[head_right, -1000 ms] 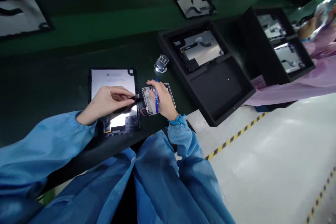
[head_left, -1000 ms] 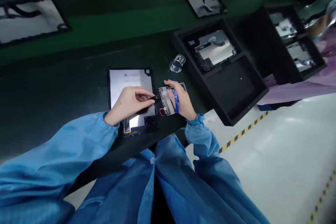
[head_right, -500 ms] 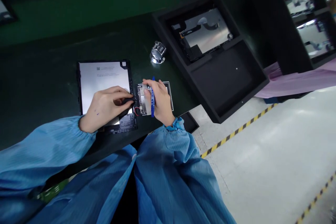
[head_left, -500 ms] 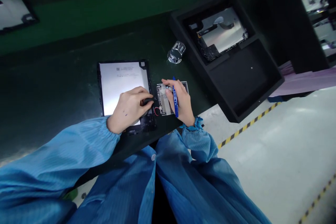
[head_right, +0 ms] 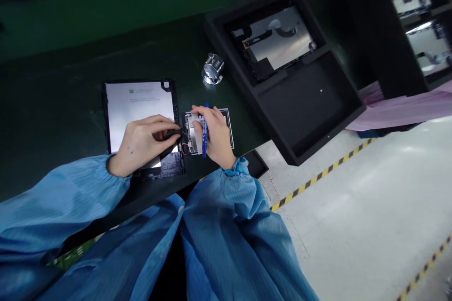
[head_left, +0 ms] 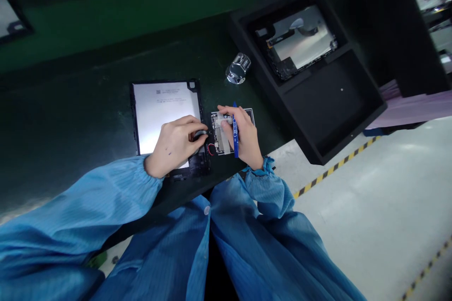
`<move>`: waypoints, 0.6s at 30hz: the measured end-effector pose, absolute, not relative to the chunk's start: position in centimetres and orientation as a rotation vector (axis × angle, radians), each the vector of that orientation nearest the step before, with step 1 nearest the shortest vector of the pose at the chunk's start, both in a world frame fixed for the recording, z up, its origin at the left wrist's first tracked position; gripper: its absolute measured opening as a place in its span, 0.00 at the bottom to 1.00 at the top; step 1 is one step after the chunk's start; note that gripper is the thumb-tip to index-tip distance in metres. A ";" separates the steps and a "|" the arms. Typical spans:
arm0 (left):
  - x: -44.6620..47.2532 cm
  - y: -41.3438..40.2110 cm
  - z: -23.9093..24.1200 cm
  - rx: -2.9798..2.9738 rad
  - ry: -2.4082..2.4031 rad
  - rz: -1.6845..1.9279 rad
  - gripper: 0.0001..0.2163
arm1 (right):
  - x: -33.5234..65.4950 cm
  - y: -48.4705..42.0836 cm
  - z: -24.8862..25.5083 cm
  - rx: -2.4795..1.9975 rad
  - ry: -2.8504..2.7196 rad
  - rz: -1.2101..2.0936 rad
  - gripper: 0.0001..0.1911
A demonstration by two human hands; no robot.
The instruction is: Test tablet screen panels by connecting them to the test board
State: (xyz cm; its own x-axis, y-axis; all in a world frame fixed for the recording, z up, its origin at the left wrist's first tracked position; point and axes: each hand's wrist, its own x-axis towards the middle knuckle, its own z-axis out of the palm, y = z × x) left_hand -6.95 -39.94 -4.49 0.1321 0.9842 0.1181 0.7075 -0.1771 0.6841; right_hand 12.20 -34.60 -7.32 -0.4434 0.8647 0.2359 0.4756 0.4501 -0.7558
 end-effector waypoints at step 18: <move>-6.9 -40.0 -4.2 1.952 1.687 0.743 0.07 | 12.3 -34.6 -7.4 -1.093 -2.095 0.818 0.08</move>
State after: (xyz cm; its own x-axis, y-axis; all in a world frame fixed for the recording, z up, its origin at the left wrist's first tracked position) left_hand -6.89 -40.00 -4.17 0.1053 0.9890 0.1042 0.7448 -0.1479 0.6507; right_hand 12.31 -34.61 -7.35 -0.4578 0.8551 0.2433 0.4640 0.4632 -0.7551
